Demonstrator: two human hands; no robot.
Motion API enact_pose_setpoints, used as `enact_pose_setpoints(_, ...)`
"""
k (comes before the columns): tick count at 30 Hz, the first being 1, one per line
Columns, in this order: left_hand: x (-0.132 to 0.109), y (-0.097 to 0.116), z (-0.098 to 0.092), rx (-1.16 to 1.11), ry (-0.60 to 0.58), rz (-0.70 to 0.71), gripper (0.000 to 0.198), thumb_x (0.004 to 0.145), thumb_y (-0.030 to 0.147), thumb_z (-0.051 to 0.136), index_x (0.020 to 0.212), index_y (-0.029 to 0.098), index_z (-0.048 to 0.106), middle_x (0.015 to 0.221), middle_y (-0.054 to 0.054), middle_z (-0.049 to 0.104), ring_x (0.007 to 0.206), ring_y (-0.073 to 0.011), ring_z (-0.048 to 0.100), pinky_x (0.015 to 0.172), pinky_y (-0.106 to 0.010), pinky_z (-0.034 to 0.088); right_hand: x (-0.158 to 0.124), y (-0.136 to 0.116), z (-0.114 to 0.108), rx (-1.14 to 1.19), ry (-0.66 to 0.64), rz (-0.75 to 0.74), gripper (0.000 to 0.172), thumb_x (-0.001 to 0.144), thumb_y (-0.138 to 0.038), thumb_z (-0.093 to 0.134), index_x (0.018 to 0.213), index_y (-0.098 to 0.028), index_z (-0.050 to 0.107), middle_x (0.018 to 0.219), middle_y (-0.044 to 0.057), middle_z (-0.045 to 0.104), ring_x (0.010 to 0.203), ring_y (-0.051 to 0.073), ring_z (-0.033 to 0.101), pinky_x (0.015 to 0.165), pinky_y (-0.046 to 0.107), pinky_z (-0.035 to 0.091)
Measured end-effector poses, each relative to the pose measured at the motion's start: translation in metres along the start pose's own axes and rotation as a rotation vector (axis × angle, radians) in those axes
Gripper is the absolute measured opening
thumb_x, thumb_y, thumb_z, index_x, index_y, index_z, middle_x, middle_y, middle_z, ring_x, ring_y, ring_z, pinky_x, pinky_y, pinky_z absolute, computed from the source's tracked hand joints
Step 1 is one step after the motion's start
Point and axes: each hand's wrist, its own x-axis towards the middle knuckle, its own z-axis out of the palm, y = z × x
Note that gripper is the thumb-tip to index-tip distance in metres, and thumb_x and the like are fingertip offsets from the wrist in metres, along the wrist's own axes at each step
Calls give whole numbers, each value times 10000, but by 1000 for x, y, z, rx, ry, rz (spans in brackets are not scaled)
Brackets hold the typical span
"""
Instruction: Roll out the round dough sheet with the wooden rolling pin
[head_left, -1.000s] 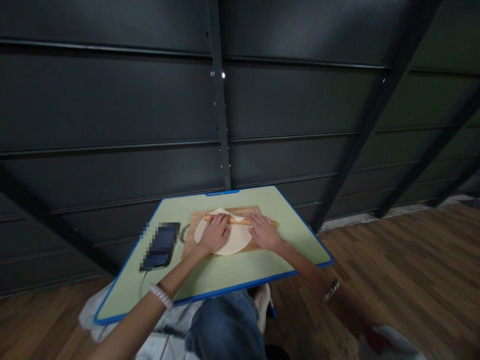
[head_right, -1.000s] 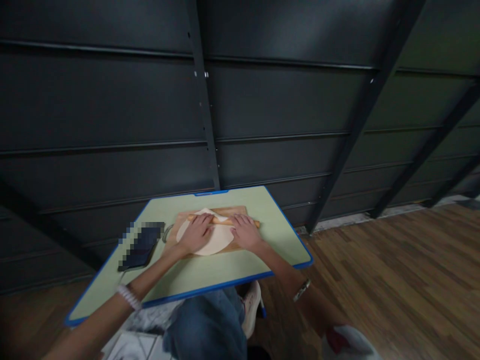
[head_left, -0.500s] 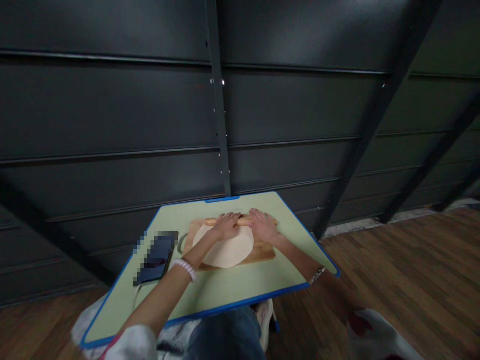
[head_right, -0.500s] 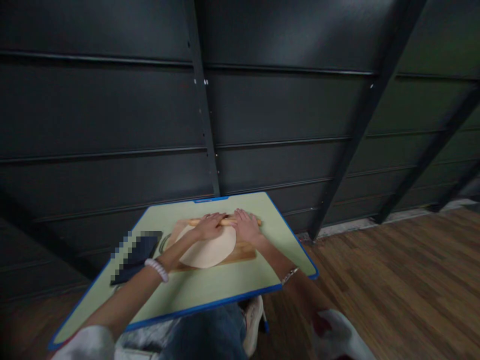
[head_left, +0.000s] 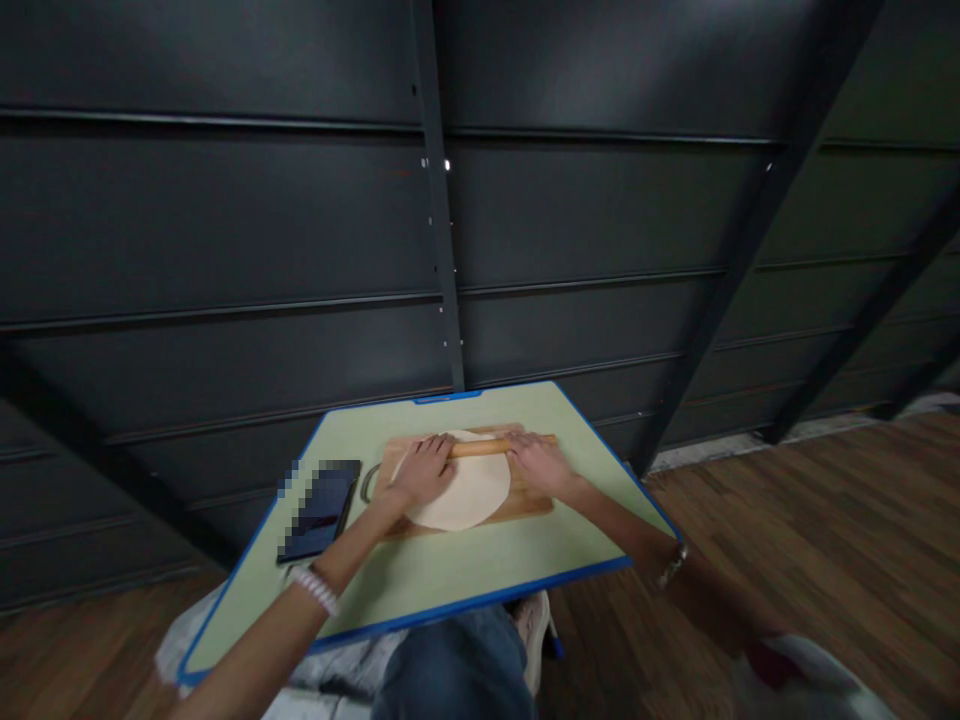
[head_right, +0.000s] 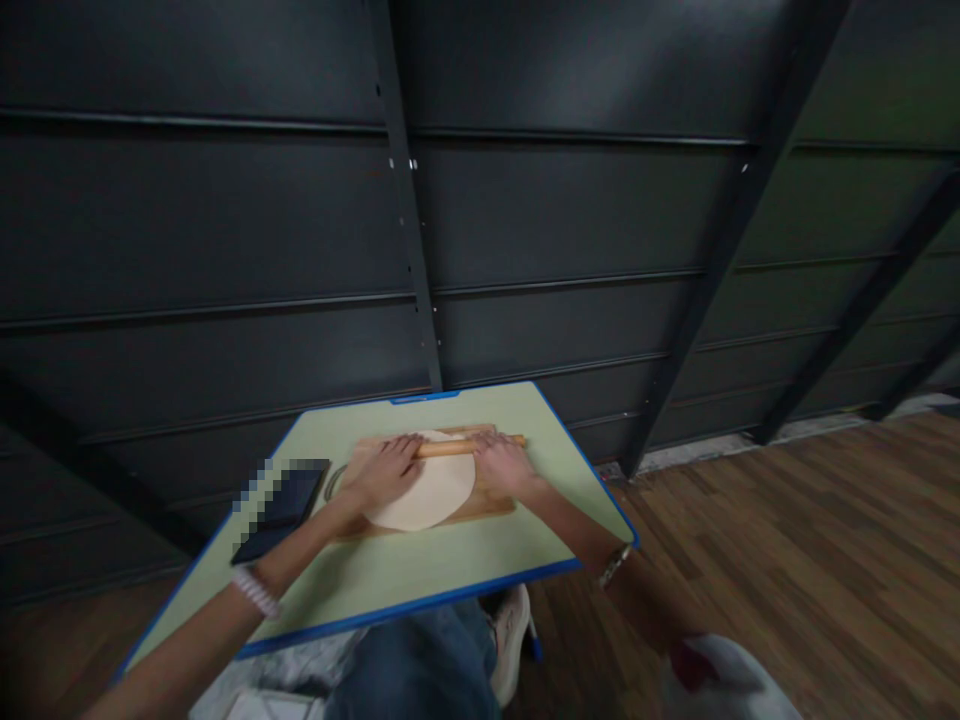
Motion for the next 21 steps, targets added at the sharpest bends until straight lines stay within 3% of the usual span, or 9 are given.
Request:
enact_pose_setpoints(4, -30, 20, 5, 45, 25, -57, 553, 930, 398, 277, 1356, 57, 373, 1407, -180, 399, 1305, -286, 348, 1083, -435, 235, -22, -9, -5, 96, 26, -36, 411, 927, -210, 339, 1289, -96, 499, 1304, 134, 536, 1200, 201, 492, 1018, 334, 367)
enact_pose_setpoints(7, -27, 31, 6, 48, -49, -152, 672, 917, 510, 251, 1404, 48, 296, 1468, -201, 275, 1357, -356, 217, 1082, -509, 188, -19, -10, -2, 154, 39, -143, 421, 933, -207, 309, 1303, -126, 493, 1341, 104, 506, 1249, 181, 439, 1059, 346, 325)
enact_pose_setpoints(10, -2, 30, 7, 36, -128, -246, 711, 906, 556, 228, 1440, 86, 227, 1495, -192, 199, 1377, -358, 132, 1085, -511, 169, -1, -5, 10, 151, 54, -166, 435, 946, -245, 295, 1344, -151, 445, 1383, 78, 463, 1293, 177, 379, 1099, 383, 253)
enact_pose_setpoints(13, 31, 20, 7, 40, -146, -306, 681, 910, 543, 212, 1448, 125, 222, 1507, -174, 172, 1383, -340, 114, 1098, -491, 145, 23, 0, 24, 107, 13, -73, 459, 957, -308, 283, 1373, -158, 406, 1406, 83, 431, 1306, 203, 360, 1095, 410, 237)
enact_pose_setpoints(21, 100, -12, 18, -26, -247, -298, 661, 921, 525, 90, 1435, 152, 273, 1503, -122, 221, 1389, -253, 158, 1113, -425, 157, 73, 16, 38, 106, -101, 149, 551, 967, -407, 176, 1351, -104, 428, 1386, 128, 448, 1308, 225, 357, 1059, 372, 275)
